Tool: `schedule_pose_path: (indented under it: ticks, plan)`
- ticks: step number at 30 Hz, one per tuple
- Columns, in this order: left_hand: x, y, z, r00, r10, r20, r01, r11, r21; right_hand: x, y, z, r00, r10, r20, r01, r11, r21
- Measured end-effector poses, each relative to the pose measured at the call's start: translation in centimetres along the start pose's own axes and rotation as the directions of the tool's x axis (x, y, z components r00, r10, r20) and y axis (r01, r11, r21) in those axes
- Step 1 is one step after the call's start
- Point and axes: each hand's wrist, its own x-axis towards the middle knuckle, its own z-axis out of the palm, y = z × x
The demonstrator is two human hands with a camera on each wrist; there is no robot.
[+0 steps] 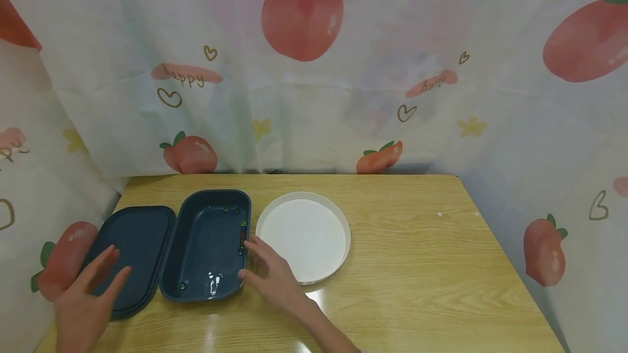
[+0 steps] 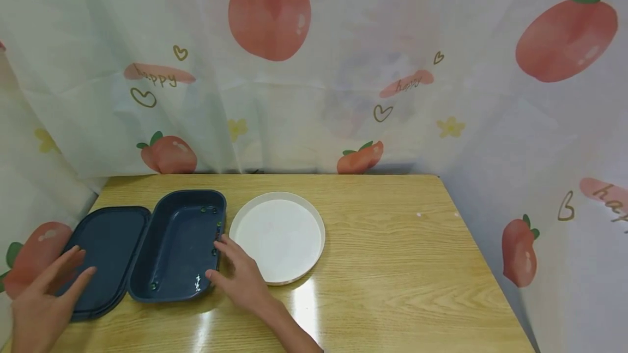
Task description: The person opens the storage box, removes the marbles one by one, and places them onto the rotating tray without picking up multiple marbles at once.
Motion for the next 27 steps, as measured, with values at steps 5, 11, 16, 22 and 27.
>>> schedule_pose_path:
  ticks: [5, 11, 16, 22, 27]
  plan:
    - [0.2, 0.8, 0.3, 0.986, 0.146, 0.082, -0.141, 0.988, -0.065, -0.1, 0.1, -1.0, 0.999, -0.038, -0.024, 0.038, 0.999, 0.002]
    - [0.6, 1.3, 0.8, 0.953, 0.237, 0.187, -0.233, 0.971, -0.043, -0.3, 0.3, -2.2, 0.997, -0.064, -0.043, 0.059, 0.991, -0.119]
    - [0.8, 2.0, 1.3, 0.924, 0.293, 0.246, -0.282, 0.956, -0.079, -0.8, 0.5, -3.4, 0.991, -0.116, -0.059, 0.102, 0.973, -0.205]
    - [1.0, 2.6, 2.0, 0.893, 0.343, 0.291, -0.321, 0.939, -0.119, -1.3, 1.1, -4.9, 0.979, -0.181, -0.095, 0.144, 0.94, -0.308]
    - [1.3, 2.9, 2.8, 0.852, 0.393, 0.345, -0.356, 0.919, -0.167, -1.8, 1.5, -6.3, 0.974, -0.215, -0.066, 0.171, 0.9, -0.401]
